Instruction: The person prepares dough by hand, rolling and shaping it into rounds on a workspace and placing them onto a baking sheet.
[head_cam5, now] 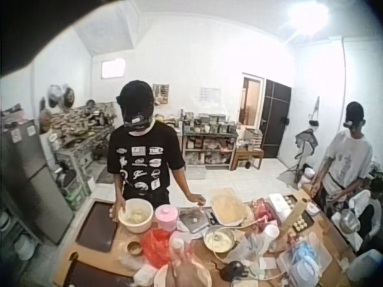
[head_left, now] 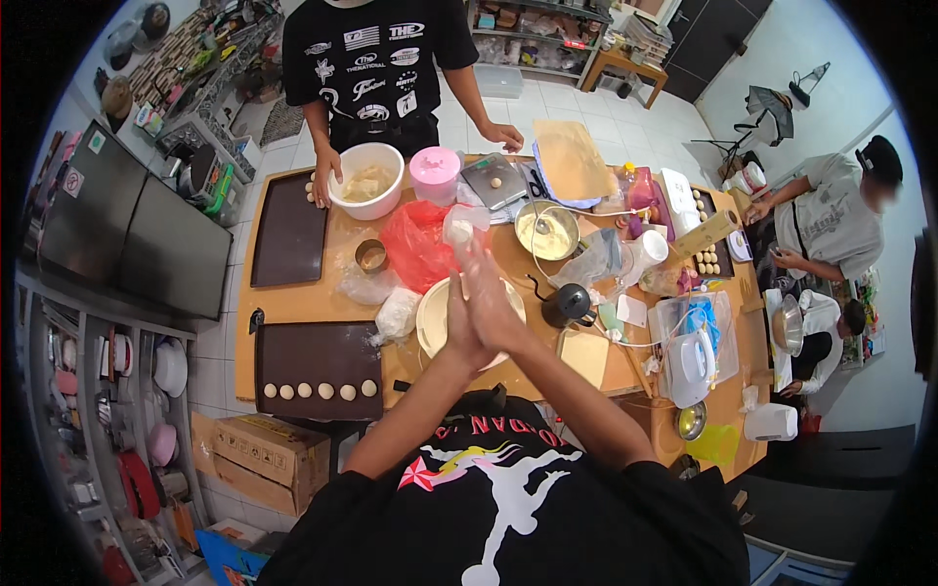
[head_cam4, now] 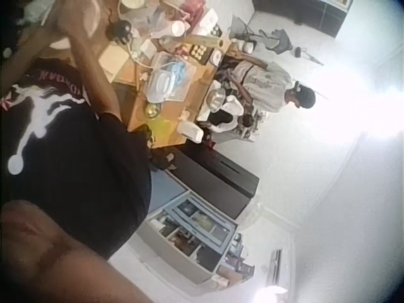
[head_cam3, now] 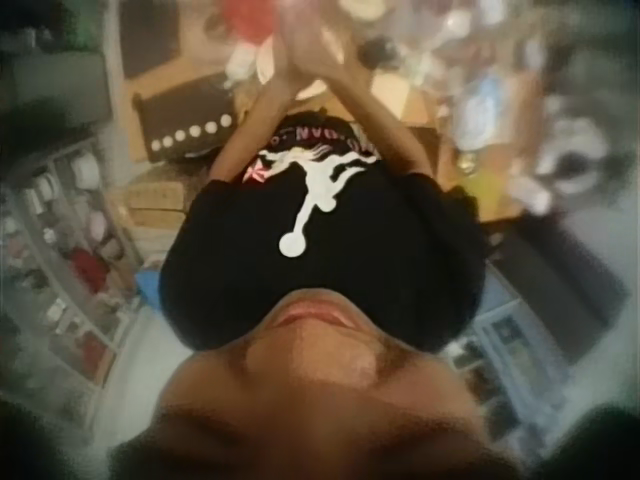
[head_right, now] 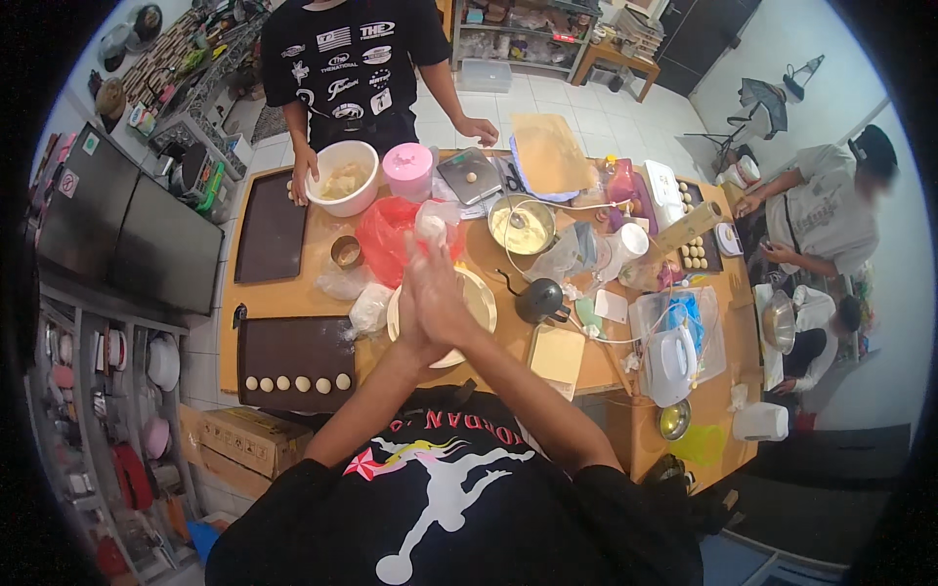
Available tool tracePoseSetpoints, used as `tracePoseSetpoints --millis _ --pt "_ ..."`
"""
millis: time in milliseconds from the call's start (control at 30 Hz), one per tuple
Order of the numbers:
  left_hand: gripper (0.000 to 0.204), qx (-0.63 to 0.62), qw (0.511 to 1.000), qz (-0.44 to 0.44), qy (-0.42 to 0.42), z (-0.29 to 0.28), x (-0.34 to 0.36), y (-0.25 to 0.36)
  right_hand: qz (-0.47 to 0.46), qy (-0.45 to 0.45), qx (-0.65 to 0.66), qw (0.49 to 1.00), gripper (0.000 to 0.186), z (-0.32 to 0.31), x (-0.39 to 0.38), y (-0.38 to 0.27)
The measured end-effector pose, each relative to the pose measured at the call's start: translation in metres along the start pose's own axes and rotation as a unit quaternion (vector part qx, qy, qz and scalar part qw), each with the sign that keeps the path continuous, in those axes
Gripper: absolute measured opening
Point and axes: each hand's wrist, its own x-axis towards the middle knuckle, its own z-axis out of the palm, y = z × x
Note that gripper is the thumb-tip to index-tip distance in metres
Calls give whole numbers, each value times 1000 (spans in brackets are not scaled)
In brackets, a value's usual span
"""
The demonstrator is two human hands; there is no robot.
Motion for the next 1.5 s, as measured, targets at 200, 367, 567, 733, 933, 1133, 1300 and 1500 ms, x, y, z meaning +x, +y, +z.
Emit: tracePoseSetpoints --millis 200,367,567,733,933,1133,1300,1500 --pt "77 -71 997 8 -37 29 -10 21 61 -12 -77 995 59 -20 -12 13" --pt "78 49 995 84 8 20 11 -12 -13 29 -70 997 65 -9 6 30" --pt "88 -8 998 54 22 31 17 22 -72 33 52 995 64 -15 -18 2" --pt "92 21 999 15 -25 38 -21 4 -70 26 -28 997 63 -23 -2 -12" --pt "93 -97 989 -26 -112 12 -4 19 -106 46 -10 993 57 -11 -9 -18" --pt "72 -204 978 -35 5 -14 -4 33 -165 121 29 979 32 -38 -24 -21" --pt "66 -219 959 -15 -181 -51 8 34 -113 81 37 990 30 -35 -40 -5" --pt "74 -208 973 -7 -96 -12 -8 39 -116 97 -7 988 33 -35 -52 -2"
